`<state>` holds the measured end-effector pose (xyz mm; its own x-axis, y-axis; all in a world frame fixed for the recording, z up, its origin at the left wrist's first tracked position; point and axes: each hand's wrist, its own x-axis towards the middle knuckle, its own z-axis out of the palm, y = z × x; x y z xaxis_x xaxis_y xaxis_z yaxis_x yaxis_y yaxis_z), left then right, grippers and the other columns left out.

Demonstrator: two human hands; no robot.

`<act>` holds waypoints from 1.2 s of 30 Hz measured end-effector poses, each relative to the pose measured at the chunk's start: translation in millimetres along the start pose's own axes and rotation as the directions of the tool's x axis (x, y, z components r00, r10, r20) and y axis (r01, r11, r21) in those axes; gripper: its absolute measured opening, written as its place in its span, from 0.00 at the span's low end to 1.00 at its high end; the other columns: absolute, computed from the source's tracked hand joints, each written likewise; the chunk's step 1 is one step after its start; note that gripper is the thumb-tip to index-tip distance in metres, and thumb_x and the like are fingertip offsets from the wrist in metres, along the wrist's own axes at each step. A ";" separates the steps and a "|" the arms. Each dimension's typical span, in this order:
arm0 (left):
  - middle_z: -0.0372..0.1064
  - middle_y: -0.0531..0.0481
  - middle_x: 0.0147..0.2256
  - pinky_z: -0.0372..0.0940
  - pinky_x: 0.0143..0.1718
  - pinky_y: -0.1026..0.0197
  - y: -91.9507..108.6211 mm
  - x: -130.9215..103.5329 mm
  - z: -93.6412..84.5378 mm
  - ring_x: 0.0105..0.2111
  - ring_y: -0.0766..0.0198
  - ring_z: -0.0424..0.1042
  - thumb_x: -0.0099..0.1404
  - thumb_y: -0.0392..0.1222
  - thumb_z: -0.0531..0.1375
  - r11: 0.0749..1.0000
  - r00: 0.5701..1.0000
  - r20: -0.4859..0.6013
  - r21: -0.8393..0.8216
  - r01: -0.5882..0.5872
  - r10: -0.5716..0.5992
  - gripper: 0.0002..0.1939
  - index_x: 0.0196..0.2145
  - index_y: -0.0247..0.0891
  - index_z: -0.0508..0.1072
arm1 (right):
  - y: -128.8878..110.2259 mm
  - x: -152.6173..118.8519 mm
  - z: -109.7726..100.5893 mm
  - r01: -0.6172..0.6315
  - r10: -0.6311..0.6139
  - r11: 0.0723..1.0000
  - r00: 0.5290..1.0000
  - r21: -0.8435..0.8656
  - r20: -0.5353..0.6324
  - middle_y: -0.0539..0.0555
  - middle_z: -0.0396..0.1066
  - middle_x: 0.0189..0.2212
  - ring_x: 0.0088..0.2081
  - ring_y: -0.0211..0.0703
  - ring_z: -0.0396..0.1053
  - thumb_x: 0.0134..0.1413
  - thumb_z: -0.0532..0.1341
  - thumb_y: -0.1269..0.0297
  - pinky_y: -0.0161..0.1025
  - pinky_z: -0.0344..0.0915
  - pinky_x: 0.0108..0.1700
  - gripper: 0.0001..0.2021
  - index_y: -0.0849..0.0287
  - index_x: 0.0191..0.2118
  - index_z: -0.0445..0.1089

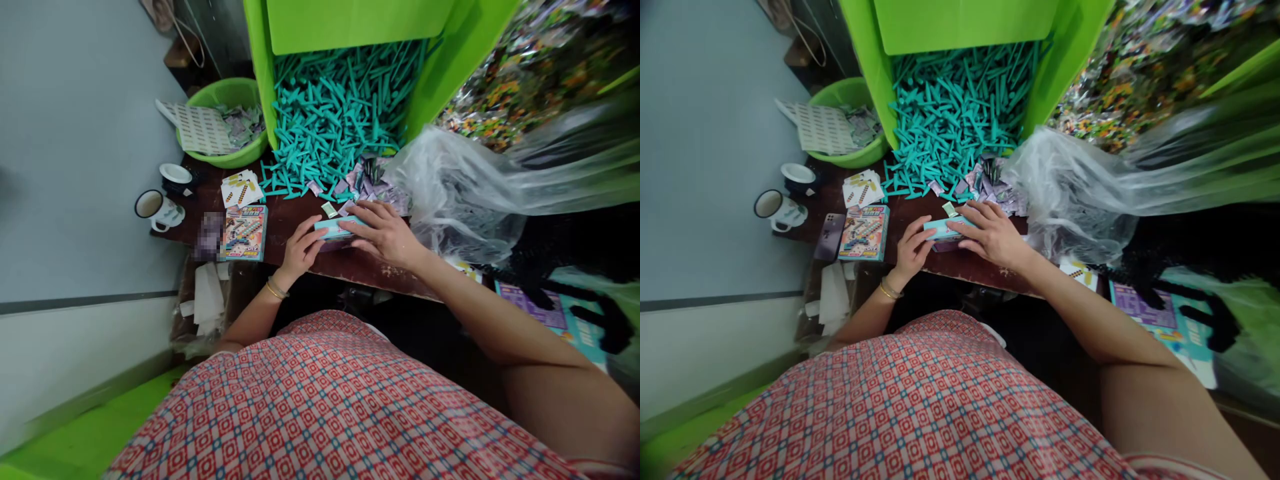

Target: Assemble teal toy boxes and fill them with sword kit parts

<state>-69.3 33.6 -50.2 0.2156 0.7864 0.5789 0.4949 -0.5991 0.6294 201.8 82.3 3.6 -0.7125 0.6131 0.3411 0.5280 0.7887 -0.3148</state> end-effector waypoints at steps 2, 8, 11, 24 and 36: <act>0.70 0.39 0.62 0.66 0.66 0.44 -5.6 0.3 2.7 0.64 0.54 0.70 0.80 0.49 0.53 0.999 1.000 0.001 0.022 -0.023 0.023 0.17 0.55 0.42 0.76 | 2.3 1.0 5.9 -0.015 0.017 0.999 0.999 0.037 -0.040 0.55 0.69 0.67 0.68 0.59 0.63 0.75 0.54 0.52 0.60 0.62 0.66 0.21 0.45 0.66 0.72; 0.76 0.33 0.53 0.74 0.56 0.46 -25.0 -10.8 21.2 0.53 0.49 0.78 0.68 0.62 0.64 0.934 0.938 0.033 -0.092 0.345 -0.344 0.32 0.58 0.35 0.69 | -6.8 15.0 23.6 -0.113 0.201 0.941 0.946 0.320 -0.255 0.59 0.80 0.53 0.52 0.54 0.77 0.69 0.62 0.47 0.53 0.72 0.57 0.21 0.52 0.59 0.78; 0.79 0.41 0.43 0.77 0.47 0.50 -11.2 -16.7 -1.8 0.42 0.52 0.81 0.65 0.63 0.66 0.891 0.898 0.102 -0.117 0.439 -0.429 0.28 0.48 0.37 0.72 | -23.6 7.7 25.3 -0.164 0.326 0.862 0.903 0.479 -0.278 0.58 0.80 0.54 0.54 0.53 0.77 0.68 0.62 0.44 0.52 0.72 0.59 0.25 0.51 0.62 0.75; 0.59 0.34 0.70 0.66 0.57 0.21 19.9 -7.2 -120.9 0.66 0.26 0.64 0.70 0.54 0.53 0.387 0.761 -0.140 0.795 0.468 -0.634 0.39 0.74 0.42 0.53 | 31.0 -218.3 -31.3 -0.883 0.787 0.445 0.307 0.148 -0.536 0.63 0.76 0.57 0.60 0.56 0.72 0.70 0.55 0.53 0.56 0.67 0.65 0.20 0.56 0.56 0.76; 0.57 0.24 0.70 0.58 0.65 0.26 7.1 22.2 -1.0 0.70 0.30 0.58 0.73 0.56 0.54 0.732 0.855 0.230 0.643 0.226 -0.466 0.32 0.65 0.33 0.69 | 34.2 -367.2 -69.8 -0.939 0.939 0.136 0.223 -0.315 -0.260 0.71 0.77 0.54 0.52 0.68 0.75 0.67 0.54 0.63 0.61 0.74 0.51 0.20 0.61 0.57 0.77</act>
<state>-61.8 46.7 -32.3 0.1472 0.9857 0.0825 0.9520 -0.1638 0.2587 513.8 -112.8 -70.6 0.4572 0.8893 0.0110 0.8867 -0.4547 -0.0839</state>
